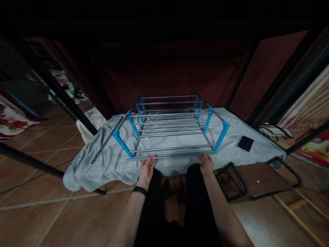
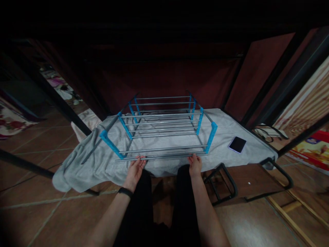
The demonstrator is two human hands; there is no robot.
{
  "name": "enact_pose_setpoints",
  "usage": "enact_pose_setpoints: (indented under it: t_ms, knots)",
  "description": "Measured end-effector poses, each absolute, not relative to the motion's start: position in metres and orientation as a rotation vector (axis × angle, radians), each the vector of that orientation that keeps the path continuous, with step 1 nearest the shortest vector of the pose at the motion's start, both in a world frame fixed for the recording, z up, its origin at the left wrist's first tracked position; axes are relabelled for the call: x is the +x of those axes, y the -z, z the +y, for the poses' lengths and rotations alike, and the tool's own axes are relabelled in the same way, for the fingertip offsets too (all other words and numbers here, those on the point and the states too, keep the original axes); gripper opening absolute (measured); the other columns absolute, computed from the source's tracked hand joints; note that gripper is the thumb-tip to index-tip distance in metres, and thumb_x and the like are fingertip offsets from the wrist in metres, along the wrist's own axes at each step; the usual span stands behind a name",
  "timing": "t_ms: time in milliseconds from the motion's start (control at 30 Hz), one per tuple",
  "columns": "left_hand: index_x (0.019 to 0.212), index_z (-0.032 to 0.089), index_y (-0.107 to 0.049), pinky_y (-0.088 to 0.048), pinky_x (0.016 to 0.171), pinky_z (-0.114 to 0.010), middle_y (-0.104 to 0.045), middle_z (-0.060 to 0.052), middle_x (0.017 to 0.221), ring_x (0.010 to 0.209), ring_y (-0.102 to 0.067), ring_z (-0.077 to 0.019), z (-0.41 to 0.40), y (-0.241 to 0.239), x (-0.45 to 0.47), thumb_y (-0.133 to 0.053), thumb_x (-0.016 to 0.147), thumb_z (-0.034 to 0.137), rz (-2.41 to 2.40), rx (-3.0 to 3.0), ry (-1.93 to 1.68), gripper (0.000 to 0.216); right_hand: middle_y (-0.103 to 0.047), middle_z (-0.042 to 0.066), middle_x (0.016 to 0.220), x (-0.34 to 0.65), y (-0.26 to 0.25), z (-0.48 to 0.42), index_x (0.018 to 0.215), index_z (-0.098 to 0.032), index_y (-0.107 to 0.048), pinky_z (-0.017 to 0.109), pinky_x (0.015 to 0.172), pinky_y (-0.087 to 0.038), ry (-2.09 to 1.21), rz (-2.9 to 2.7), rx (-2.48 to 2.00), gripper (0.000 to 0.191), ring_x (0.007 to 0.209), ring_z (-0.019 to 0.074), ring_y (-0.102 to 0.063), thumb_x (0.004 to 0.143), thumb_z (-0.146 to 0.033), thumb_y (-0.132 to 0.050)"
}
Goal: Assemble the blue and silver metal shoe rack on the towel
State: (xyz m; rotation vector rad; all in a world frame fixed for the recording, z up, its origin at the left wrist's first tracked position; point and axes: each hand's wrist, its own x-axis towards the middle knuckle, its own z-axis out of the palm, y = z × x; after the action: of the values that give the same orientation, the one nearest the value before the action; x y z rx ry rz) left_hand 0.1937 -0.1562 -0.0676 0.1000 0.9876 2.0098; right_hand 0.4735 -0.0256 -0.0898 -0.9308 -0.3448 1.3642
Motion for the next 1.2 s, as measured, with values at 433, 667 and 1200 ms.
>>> enact_pose_setpoints:
  t_ms: [433,667,1200]
  knots:
    - [0.087,0.016,-0.060,-0.055,0.084,-0.031,-0.072,-0.005,0.085,0.082,-0.070,-0.0137,-0.157,0.074,0.193,-0.067,0.080,0.008,0.980,0.119,-1.980,0.013,-0.066,-0.001,0.068,0.469,0.082,-0.025,0.069,-0.022,-0.051,0.031,0.074,-0.059,-1.486,-0.432,-0.985,0.022,0.068,0.0135,-0.066,0.074,-0.021,-0.072]
    - [0.087,0.016,-0.061,-0.055,0.084,-0.032,-0.072,-0.005,0.087,0.081,-0.069,-0.0140,-0.156,0.077,0.192,-0.069,0.078,0.008,0.982,0.129,-1.965,0.015,-0.070,0.002,0.074,0.467,0.082,-0.022,0.069,-0.021,-0.056,0.036,0.080,-0.058,-1.579,-0.448,-0.939,0.016,0.074,0.0156,-0.067,0.073,-0.018,-0.070]
    - [0.087,0.016,-0.063,-0.054,0.090,-0.036,-0.071,-0.003,0.083,0.080,-0.070,-0.0146,-0.158,0.074,0.195,-0.072,0.077,0.009,0.995,0.161,-1.944,0.016,-0.069,-0.001,0.074,0.460,0.081,-0.031,0.074,-0.022,-0.055,0.035,0.079,-0.059,-1.537,-0.547,-0.862,0.027,0.074,0.0145,-0.066,0.068,-0.032,-0.080]
